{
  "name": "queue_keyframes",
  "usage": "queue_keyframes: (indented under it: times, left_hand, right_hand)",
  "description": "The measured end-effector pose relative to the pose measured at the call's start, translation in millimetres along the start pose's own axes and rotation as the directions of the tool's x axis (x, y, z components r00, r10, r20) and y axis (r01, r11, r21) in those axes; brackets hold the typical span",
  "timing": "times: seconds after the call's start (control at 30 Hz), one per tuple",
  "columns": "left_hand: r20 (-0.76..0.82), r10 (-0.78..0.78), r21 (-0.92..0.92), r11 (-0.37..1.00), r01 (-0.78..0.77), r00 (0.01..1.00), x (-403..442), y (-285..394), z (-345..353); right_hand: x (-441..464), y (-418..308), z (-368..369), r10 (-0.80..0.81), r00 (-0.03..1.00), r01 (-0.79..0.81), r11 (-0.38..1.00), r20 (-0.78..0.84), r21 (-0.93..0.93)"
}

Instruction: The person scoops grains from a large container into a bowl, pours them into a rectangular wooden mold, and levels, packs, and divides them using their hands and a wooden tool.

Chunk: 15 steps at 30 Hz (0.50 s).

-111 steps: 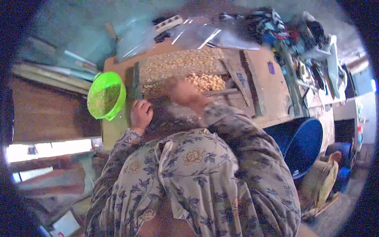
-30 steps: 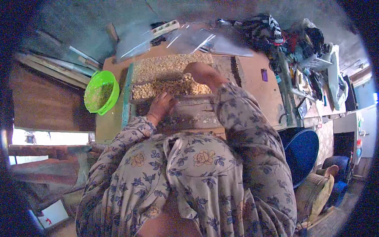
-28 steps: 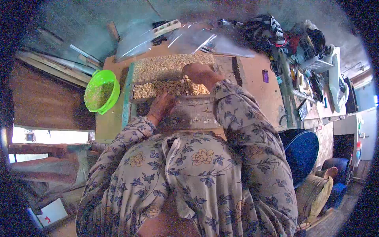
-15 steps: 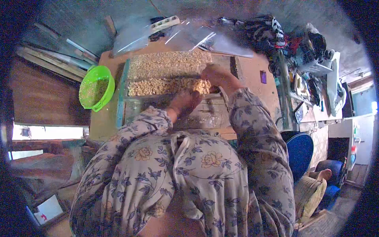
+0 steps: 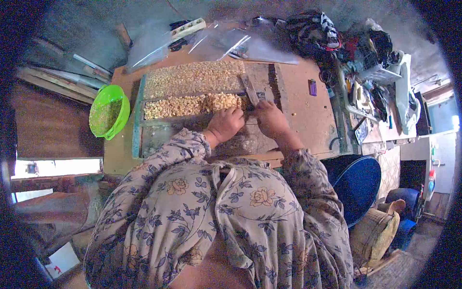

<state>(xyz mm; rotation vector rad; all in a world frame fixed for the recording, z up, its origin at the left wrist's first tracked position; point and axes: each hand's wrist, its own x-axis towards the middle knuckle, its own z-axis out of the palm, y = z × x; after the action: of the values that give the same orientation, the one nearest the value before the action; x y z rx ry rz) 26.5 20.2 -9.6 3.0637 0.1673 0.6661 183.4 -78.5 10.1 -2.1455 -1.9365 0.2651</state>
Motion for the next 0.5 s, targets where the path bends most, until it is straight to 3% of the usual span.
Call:
queue_keyframes:
  times: [0.03, 0.07, 0.13, 0.23, 0.33, 0.4, 0.43, 0.5]
  left_hand:
    - [0.006, -0.002, 0.001, 1.0, 0.002, 1.0, -2.7, 0.4, 1.4]
    - [0.03, -0.001, -0.014, 1.0, 0.001, 1.0, -5.1, 0.8, 2.2]
    - [0.053, 0.006, -0.03, 1.0, -0.005, 0.999, -5.3, 2.7, 4.8]
    - [0.062, -0.02, -0.03, 0.999, 0.022, 0.998, -4.5, 4.2, 8.9]
    - [0.089, -0.071, 0.005, 0.997, 0.071, 0.994, -3.5, 7.6, 16.6]
    - [0.138, -0.237, 0.002, 0.971, 0.239, 0.962, 0.0, 11.7, 17.6]
    - [0.137, -0.235, 0.0, 0.971, 0.237, 0.962, 0.2, 12.2, 17.2]
    - [0.102, -0.093, 0.021, 0.996, 0.091, 0.99, 6.8, 14.5, -0.5]
  right_hand:
    - [-6.2, -6.2, -4.5, 0.034, 0.997, -0.025, 0.992, -0.074, 0.124]
    - [-9.2, -10.8, -6.3, 0.036, 0.997, -0.026, 0.991, -0.072, 0.128]
    - [-12.3, -16.9, -9.1, 0.28, 0.947, -0.25, 0.951, -0.16, 0.182]
    - [-15.0, 0.5, 10.3, 0.309, 0.933, -0.256, 0.93, -0.185, 0.263]
    - [-12.6, 1.6, 3.6, 0.415, 0.909, -0.371, 0.853, -0.044, 0.366]
    - [-14.5, 4.3, 16.8, 0.47, 0.879, -0.392, 0.808, -0.078, 0.44]
    - [-15.9, 4.7, 24.8, 0.499, 0.862, -0.401, 0.783, -0.094, 0.475]
    - [-19.2, 0.1, 39.5, 0.573, 0.811, -0.417, 0.709, -0.12, 0.569]
